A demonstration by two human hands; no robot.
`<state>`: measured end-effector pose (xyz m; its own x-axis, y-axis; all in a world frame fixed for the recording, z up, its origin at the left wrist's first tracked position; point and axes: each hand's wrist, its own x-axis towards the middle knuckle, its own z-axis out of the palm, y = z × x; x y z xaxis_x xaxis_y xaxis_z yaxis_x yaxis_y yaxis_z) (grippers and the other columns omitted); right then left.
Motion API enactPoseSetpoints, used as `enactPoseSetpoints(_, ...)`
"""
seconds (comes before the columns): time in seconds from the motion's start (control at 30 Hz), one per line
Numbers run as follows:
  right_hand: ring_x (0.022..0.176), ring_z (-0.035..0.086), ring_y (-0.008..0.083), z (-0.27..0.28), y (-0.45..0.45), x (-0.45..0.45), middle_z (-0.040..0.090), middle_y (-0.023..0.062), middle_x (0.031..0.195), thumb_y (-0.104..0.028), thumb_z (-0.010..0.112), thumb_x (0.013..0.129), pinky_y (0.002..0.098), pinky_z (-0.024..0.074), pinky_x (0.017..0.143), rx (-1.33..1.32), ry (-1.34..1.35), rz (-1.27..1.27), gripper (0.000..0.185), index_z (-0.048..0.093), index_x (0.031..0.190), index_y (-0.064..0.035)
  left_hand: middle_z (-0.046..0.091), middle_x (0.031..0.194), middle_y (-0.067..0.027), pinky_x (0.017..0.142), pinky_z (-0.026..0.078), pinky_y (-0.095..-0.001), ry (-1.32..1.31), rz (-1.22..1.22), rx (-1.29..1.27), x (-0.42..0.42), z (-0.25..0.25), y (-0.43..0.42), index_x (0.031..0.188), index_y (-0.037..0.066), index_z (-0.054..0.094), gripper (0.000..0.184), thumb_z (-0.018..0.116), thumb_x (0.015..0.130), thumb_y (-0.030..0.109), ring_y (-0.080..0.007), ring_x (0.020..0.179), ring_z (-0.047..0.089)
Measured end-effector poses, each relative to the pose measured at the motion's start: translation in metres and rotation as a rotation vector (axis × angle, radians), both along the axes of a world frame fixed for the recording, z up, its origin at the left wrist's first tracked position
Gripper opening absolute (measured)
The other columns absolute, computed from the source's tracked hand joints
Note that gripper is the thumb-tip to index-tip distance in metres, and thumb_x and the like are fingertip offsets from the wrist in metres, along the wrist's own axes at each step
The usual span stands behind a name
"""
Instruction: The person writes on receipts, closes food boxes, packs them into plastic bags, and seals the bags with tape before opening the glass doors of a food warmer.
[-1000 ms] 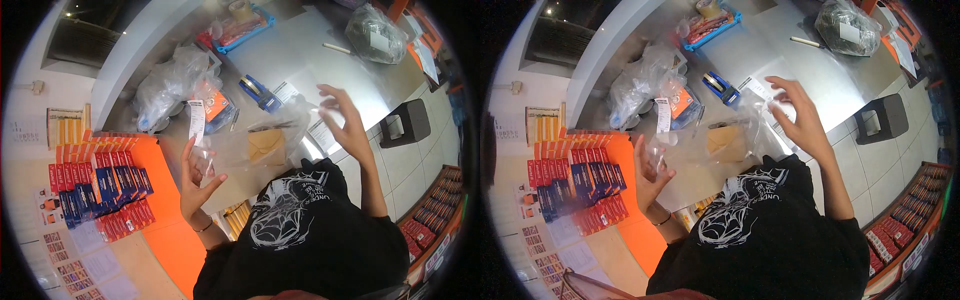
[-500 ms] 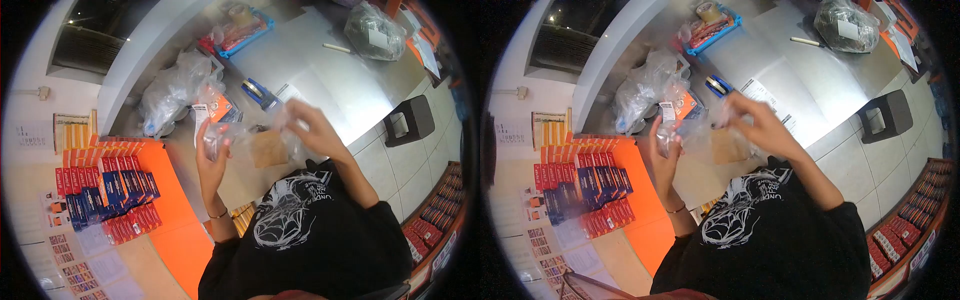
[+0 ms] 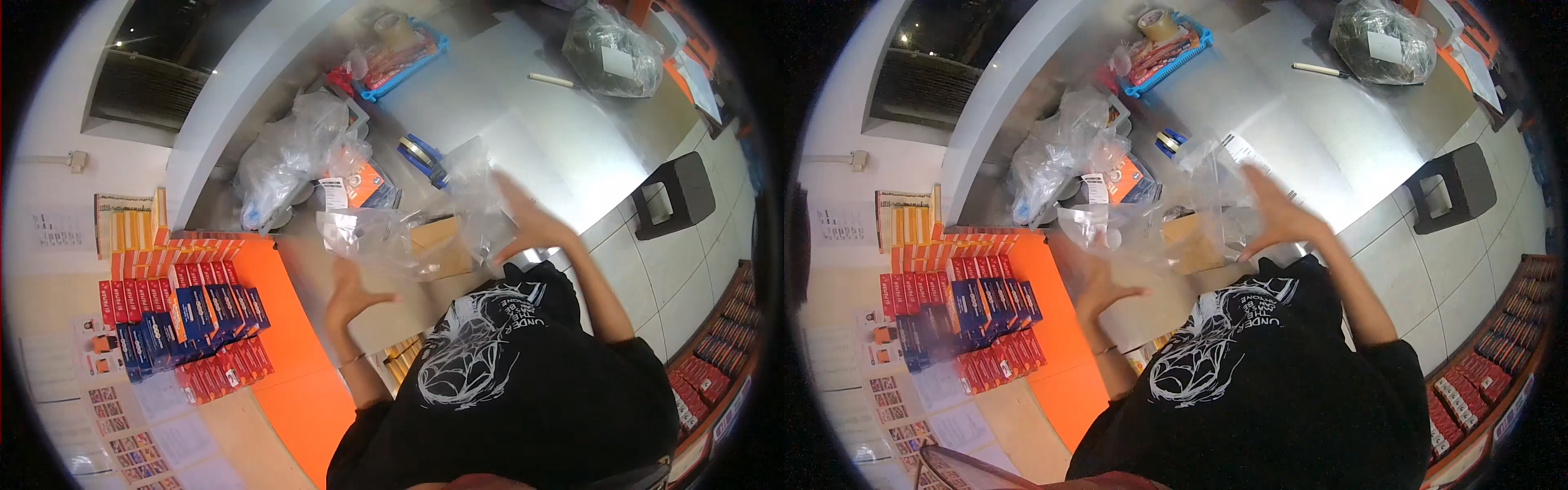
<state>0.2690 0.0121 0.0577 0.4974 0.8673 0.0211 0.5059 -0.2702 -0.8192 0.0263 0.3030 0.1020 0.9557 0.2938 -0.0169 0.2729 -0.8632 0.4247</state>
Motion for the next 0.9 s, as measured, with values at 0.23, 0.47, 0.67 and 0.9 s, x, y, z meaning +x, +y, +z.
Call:
enactPoseSetpoints(0.23, 0.128, 0.033, 0.0354, -0.081, 0.12, -0.086, 0.03, 0.0214, 0.14, -0.04, 0.078, 0.06, 0.0392, 0.0252, 0.107, 0.474, 0.638, -0.02, 0.096, 0.031, 0.135, -0.0005, 0.063, 0.105, -0.0124, 0.08, 0.047, -0.0344, -0.299, -0.074, -0.258, 0.054, 0.005, -0.094, 0.105, 0.003, 0.063, 0.037, 0.074, 0.07, 0.012, -0.0245, 0.094, 0.06)
enactPoseSetpoints(0.47, 0.11, 0.049, 0.0314, -0.018, 0.124, -0.074, 0.055, 0.0169, 0.111, -0.019, 0.068, 0.066, 0.0407, 0.0391, 0.093, 0.582, 0.215, 0.074, 0.044, 0.057, 0.106, -0.0047, 0.065, 0.077, -0.0099, 0.075, 0.048, -0.0361, -0.259, 0.193, 0.083, 0.048, -0.042, -0.097, 0.092, 0.0, 0.064, 0.032, 0.071, 0.077, 0.027, -0.0238, 0.074, 0.062)
enactPoseSetpoints(0.67, 0.1, 0.052, 0.0342, 0.014, 0.122, -0.096, 0.054, 0.0184, 0.105, -0.013, 0.067, 0.061, 0.0405, 0.0346, 0.095, 0.298, 0.343, 0.212, 0.049, 0.054, 0.107, -0.0021, 0.057, 0.069, -0.0077, 0.075, 0.045, -0.0348, -0.293, 0.361, -0.62, 0.052, -0.08, -0.1, 0.088, 0.001, 0.06, 0.037, 0.063, 0.084, 0.037, -0.0213, 0.071, 0.058)
enactPoseSetpoints(0.9, 0.112, 0.045, 0.0298, 0.045, 0.086, -0.097, 0.052, 0.0158, 0.11, -0.019, 0.072, 0.069, 0.04, 0.0328, 0.097, 0.484, 0.165, 0.552, 0.05, 0.052, 0.113, -0.0046, 0.05, 0.064, -0.0054, 0.074, 0.044, -0.0336, -0.827, 0.752, -1.101, 0.093, -0.093, -0.088, 0.082, 0.004, 0.056, 0.038, 0.057, 0.088, 0.041, -0.0197, 0.069, 0.053)
